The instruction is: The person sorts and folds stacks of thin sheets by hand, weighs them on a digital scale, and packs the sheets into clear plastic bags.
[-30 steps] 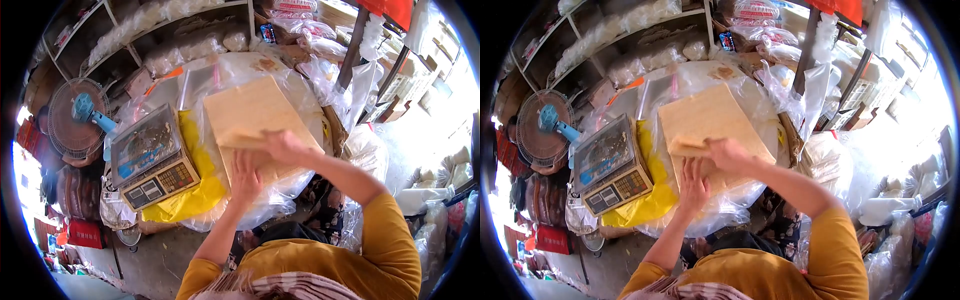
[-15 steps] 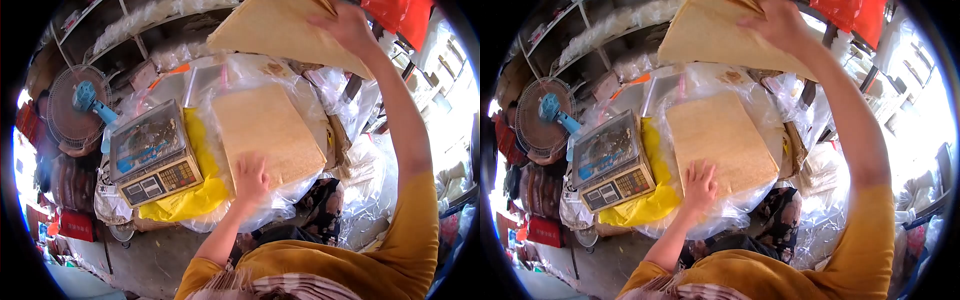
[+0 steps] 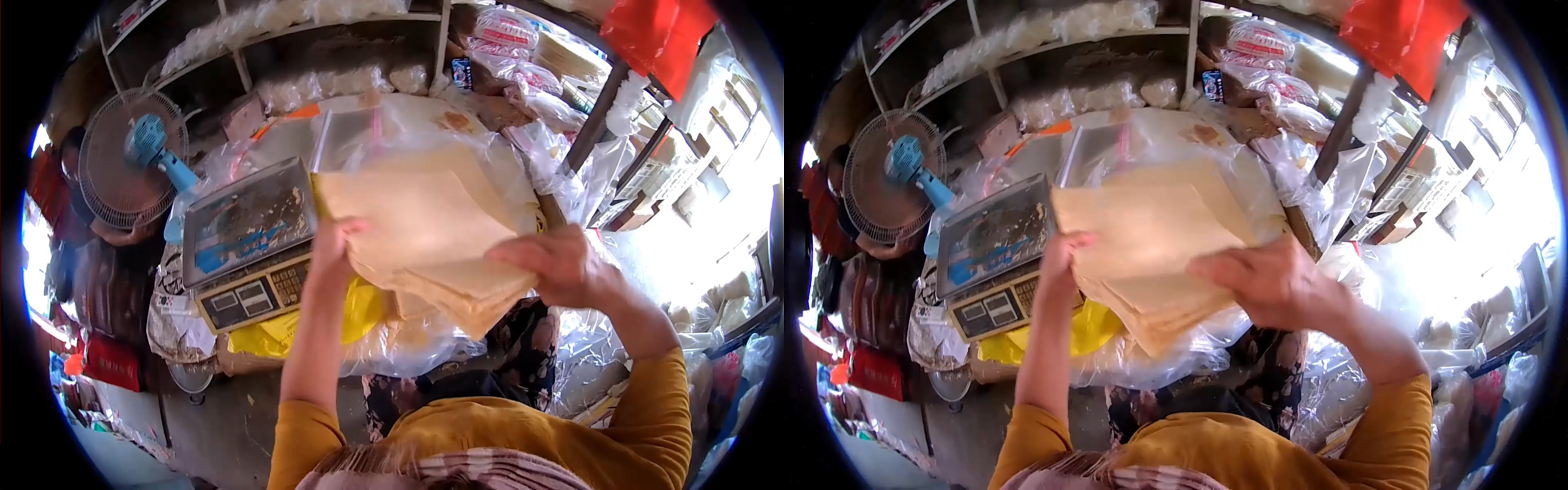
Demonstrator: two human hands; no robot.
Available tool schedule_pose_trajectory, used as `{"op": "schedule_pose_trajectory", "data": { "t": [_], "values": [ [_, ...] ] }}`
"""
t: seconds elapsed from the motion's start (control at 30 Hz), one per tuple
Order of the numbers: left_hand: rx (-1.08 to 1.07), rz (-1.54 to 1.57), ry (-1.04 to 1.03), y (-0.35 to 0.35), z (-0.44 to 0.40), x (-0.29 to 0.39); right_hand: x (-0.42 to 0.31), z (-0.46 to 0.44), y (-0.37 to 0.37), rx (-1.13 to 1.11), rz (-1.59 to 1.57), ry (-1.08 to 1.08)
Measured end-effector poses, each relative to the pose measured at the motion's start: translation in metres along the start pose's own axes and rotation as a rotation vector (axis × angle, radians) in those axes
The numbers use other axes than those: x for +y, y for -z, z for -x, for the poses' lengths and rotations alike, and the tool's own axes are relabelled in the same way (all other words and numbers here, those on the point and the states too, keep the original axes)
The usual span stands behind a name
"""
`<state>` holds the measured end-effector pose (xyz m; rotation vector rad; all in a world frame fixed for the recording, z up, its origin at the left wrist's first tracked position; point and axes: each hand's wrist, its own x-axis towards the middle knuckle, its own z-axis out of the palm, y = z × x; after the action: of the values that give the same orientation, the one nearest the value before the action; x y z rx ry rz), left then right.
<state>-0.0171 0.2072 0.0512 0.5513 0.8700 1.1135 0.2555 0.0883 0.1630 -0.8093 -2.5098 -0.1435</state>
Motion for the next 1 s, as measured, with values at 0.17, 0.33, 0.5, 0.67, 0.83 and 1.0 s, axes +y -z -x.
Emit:
{"op": "schedule_pose_trajectory", "data": {
  "t": [0.17, 0.33, 0.5, 0.67, 0.83, 1.0],
  "values": [
    [0.109, 0.064, -0.737, 0.095, 0.015, 0.080, 0.044, -0.091, -0.061, 0.145, 0.014, 0.170],
    [0.431, 0.038, -0.937, 0.195, 0.026, 0.091, 0.080, -0.176, -0.188, 0.174, -0.055, 0.166],
    [0.766, -0.111, -0.706, 0.223, 0.119, 0.050, 0.087, -0.152, -0.261, 0.049, -0.129, -0.030],
    [0.839, -0.006, -0.667, 0.254, 0.152, -0.006, 0.079, -0.113, -0.234, 0.081, -0.281, -0.242],
    [0.814, 0.086, -0.718, 0.247, 0.152, -0.013, 0.061, -0.103, -0.217, -0.028, -0.518, -0.475],
    [0.787, 0.062, -0.729, 0.235, 0.150, -0.003, 0.062, -0.100, -0.228, -0.034, -0.765, -0.607]
  ]
}}
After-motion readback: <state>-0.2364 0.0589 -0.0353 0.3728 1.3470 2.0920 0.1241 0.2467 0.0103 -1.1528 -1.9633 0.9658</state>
